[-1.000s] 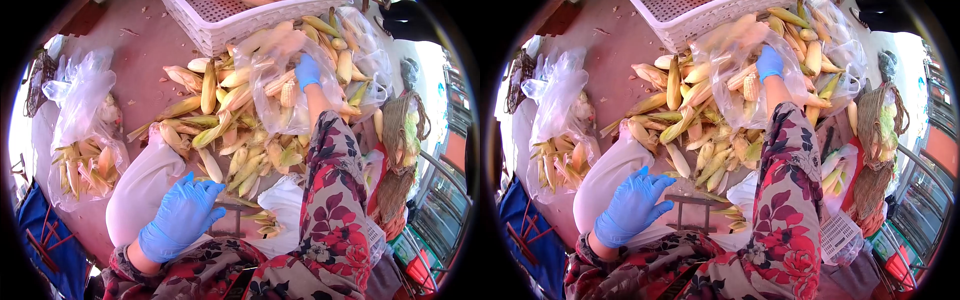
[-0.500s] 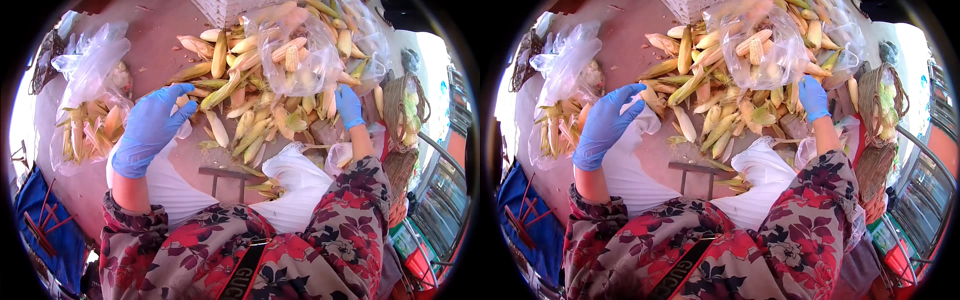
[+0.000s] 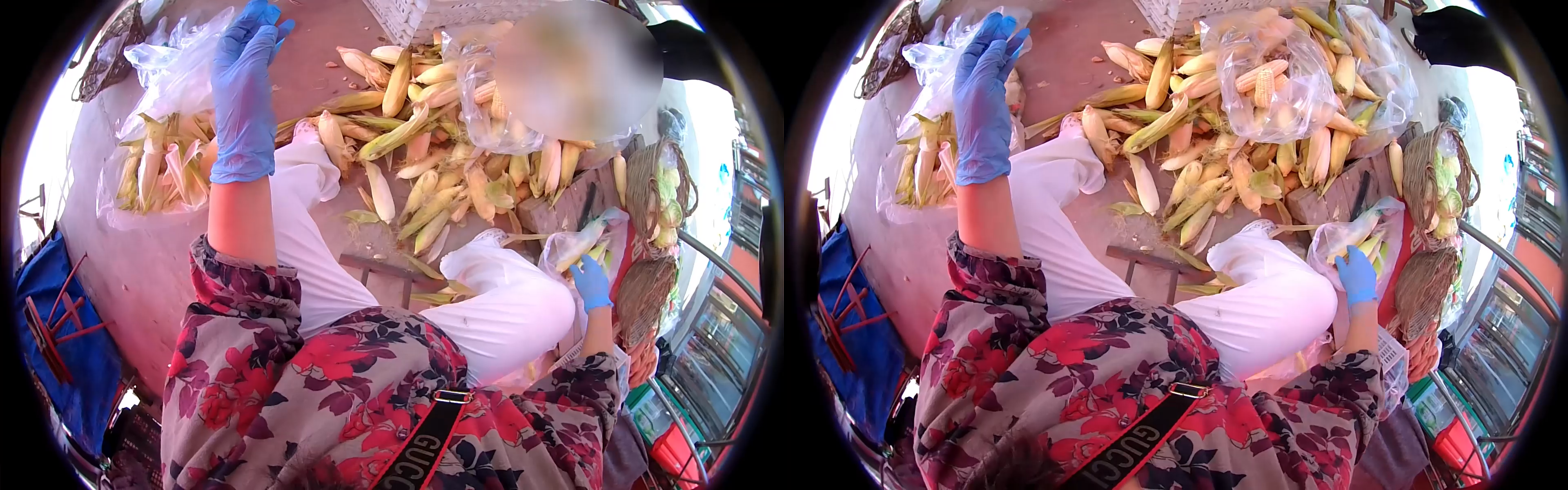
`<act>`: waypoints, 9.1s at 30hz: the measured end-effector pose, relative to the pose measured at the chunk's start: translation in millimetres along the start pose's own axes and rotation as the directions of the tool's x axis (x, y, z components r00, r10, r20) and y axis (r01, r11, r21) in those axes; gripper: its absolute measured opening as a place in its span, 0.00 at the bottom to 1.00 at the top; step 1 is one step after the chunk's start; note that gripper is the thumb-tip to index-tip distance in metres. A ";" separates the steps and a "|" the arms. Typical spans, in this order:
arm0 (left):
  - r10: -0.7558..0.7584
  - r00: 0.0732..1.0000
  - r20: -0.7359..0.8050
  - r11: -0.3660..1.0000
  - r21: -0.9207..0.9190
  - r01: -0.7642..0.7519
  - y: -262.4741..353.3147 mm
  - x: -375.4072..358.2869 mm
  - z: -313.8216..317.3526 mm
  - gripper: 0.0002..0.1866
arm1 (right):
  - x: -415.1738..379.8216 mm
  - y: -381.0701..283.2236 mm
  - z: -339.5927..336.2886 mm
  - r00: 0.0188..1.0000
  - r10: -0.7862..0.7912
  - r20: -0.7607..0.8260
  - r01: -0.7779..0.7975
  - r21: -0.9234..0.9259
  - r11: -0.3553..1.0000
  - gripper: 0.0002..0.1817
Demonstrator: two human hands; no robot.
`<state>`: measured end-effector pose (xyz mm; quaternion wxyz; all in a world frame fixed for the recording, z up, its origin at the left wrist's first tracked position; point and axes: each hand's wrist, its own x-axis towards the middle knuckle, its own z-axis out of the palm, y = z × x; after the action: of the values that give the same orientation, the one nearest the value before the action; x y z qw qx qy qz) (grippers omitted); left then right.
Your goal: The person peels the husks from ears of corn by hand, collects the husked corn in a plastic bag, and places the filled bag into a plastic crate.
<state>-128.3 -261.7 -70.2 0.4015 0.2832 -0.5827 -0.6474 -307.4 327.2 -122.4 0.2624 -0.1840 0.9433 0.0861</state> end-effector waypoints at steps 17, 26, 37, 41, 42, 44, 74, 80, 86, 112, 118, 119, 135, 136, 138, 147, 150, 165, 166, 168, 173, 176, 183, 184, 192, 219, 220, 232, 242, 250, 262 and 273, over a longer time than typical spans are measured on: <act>-0.039 0.975 -0.217 0.999 -0.016 0.036 -2.9 26.1 -33.6 0.25 | 326.1 -525.2 173.1 0.596 -0.767 -0.236 0.694 -0.327 0.641 0.16; -0.147 0.968 -0.201 0.988 -0.069 0.135 4.3 18.4 -24.1 0.25 | 322.2 -525.3 121.1 0.696 -0.717 -0.051 0.710 -0.104 0.697 0.23; -0.354 0.933 0.067 0.927 -0.103 0.360 -21.1 -4.2 8.9 0.26 | 167.1 -369.3 -15.3 0.887 -0.444 -0.126 0.277 0.915 0.294 0.32; -0.372 0.792 0.484 0.917 0.059 0.395 -27.8 -56.5 63.9 0.37 | 54.6 -319.7 -66.2 0.858 -0.348 -0.377 0.401 0.916 -0.003 0.28; -0.370 0.722 0.585 0.897 0.022 0.442 -22.6 -77.0 79.2 0.38 | 27.5 -313.5 -69.3 0.856 -0.309 -0.415 0.443 0.896 0.025 0.28; -0.270 0.668 0.693 0.875 -0.114 0.471 1.5 -117.8 102.0 0.35 | -24.4 -303.7 -73.6 0.842 -0.242 -0.482 0.513 0.855 0.083 0.28; 0.115 0.850 0.514 0.985 0.049 -0.164 100.7 -318.5 94.6 0.33 | -189.3 -217.0 -101.6 -0.188 0.033 -0.982 0.666 -0.103 0.739 0.09; -0.053 0.879 0.473 0.997 0.078 0.017 95.1 -297.7 95.1 0.32 | -207.4 -232.5 -84.6 -0.130 -0.263 -0.956 0.736 -0.270 0.621 0.08; -0.195 0.620 0.760 0.869 -0.159 0.468 79.0 -296.8 91.0 0.28 | -200.0 -251.8 -80.6 0.149 0.142 -0.979 0.955 0.180 0.237 0.02; -0.520 0.699 0.492 0.446 -0.541 0.713 -54.5 -96.9 105.8 0.29 | -263.6 -248.7 -46.8 0.136 -0.424 -0.895 0.927 -0.037 0.374 0.04; -0.354 0.881 0.313 0.673 -0.568 0.473 51.4 -75.6 66.8 0.34 | -224.0 -237.1 -26.2 0.533 -0.040 -0.845 0.802 0.489 0.344 0.08; -0.348 0.871 0.346 0.621 -0.612 0.491 70.3 -87.5 70.3 0.33 | -206.6 -240.0 -34.4 0.595 -0.021 -0.804 0.779 0.570 0.261 0.10; -0.198 0.721 0.664 0.560 -0.527 0.640 61.6 -158.6 95.8 0.29 | -138.5 -286.9 -16.5 0.728 -0.672 -0.134 0.042 0.988 -0.151 0.19; -0.185 0.750 0.636 0.637 -0.503 0.584 68.2 -169.0 98.2 0.27 | -138.1 -289.5 -17.2 0.813 -0.533 -0.235 0.223 0.971 -0.088 0.19; -0.156 0.805 0.573 0.769 -0.441 0.463 80.1 -196.3 101.7 0.24 | -137.9 -296.6 -14.4 0.850 -0.246 -0.465 0.505 0.853 0.132 0.20; -0.066 0.550 0.833 0.761 -0.314 0.568 96.9 -238.0 73.8 0.27 | -145.7 -288.4 1.7 0.735 -0.646 -0.206 0.232 0.972 -0.045 0.12; -0.160 0.460 0.874 0.764 -0.185 0.618 103.8 -241.5 70.9 0.24 | -182.8 -294.0 -13.3 0.766 -0.546 -0.339 0.410 0.912 0.010 0.11; -0.304 0.430 0.850 0.927 0.367 -0.070 70.2 -213.4 64.7 0.20 | -148.6 -236.2 -26.3 0.809 -0.584 -0.068 0.566 0.360 0.742 0.20; -0.310 0.429 0.848 0.887 0.421 -0.191 61.3 -203.4 62.8 0.20 | -141.0 -229.4 -34.1 0.787 -0.583 -0.201 0.614 0.350 0.707 0.21; -0.213 0.353 0.911 0.972 0.234 -0.018 51.2 -200.5 61.3 0.22 | -105.6 -212.4 -52.9 0.757 -0.574 -0.312 0.648 0.250 0.719 0.18; -0.290 0.293 0.911 0.700 -0.007 0.714 82.8 -204.7 61.3 0.40 | -135.1 -156.8 -132.6 0.891 -0.102 -0.442 0.439 0.784 0.439 0.17; -0.121 0.173 0.977 0.360 -0.119 0.925 66.2 -194.6 61.2 0.41 | -168.9 -94.0 -158.8 0.847 0.170 -0.503 0.522 0.847 -0.095 0.14; -0.230 0.344 0.910 0.354 -0.251 0.901 55.9 -218.1 68.9 0.28 | -249.7 97.2 -57.9 0.719 0.584 -0.377 0.465 0.885 0.000 0.09; -0.148 0.309 0.939 0.366 -0.238 0.900 41.1 -217.8 71.2 0.25 | -272.4 106.9 -32.1 0.660 0.671 -0.337 0.396 0.916 0.071 0.12; -0.064 -0.058 0.996 0.115 0.065 0.991 -51.6 -177.4 70.9 0.27 | -433.7 136.6 179.2 0.440 0.894 0.089 0.143 0.976 -0.167 0.15; -0.158 0.401 0.902 0.615 -0.228 0.755 45.7 -259.2 86.7 0.39 | -255.4 -77.4 -11.5 0.733 0.373 -0.569 0.561 0.815 0.141 0.17; -0.138 0.416 0.899 0.652 -0.234 0.721 56.0 -260.1 86.1 0.39 | -248.7 -105.2 -35.6 0.744 0.252 -0.618 0.620 0.780 0.083 0.18; 0.063 0.747 0.661 0.980 0.099 -0.171 76.7 -272.0 58.1 0.38 | -181.9 -263.4 -78.0 0.780 0.013 -0.625 0.584 0.721 -0.372 0.17; 0.010 0.771 0.637 0.933 0.271 -0.236 63.5 -276.4 63.0 0.37 | -180.2 -266.9 -61.9 0.821 0.149 -0.552 0.502 0.572 -0.649 0.15; 0.066 0.661 0.747 0.683 -0.517 0.516 32.3 -287.3 74.9 0.42 | -170.5 -272.3 -55.6 0.901 -0.150 -0.408 -0.114 0.111 -0.987 0.13; -0.271 0.758 0.594 0.634 -0.482 0.604 40.2 -246.2 80.3 0.16 | -174.2 -295.9 -47.4 0.859 -0.188 -0.477 -0.120 0.169 -0.978 0.14; -0.572 0.634 0.520 0.464 -0.433 0.773 -11.8 -147.8 60.4 0.28 | -256.7 -275.5 -26.6 0.901 -0.079 -0.427 0.218 0.603 -0.767 0.13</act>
<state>-104.5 -104.2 -87.1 0.0838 0.2400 -0.2256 -0.9405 -7.7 145.1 17.2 0.2402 -0.0326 0.3682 -0.8976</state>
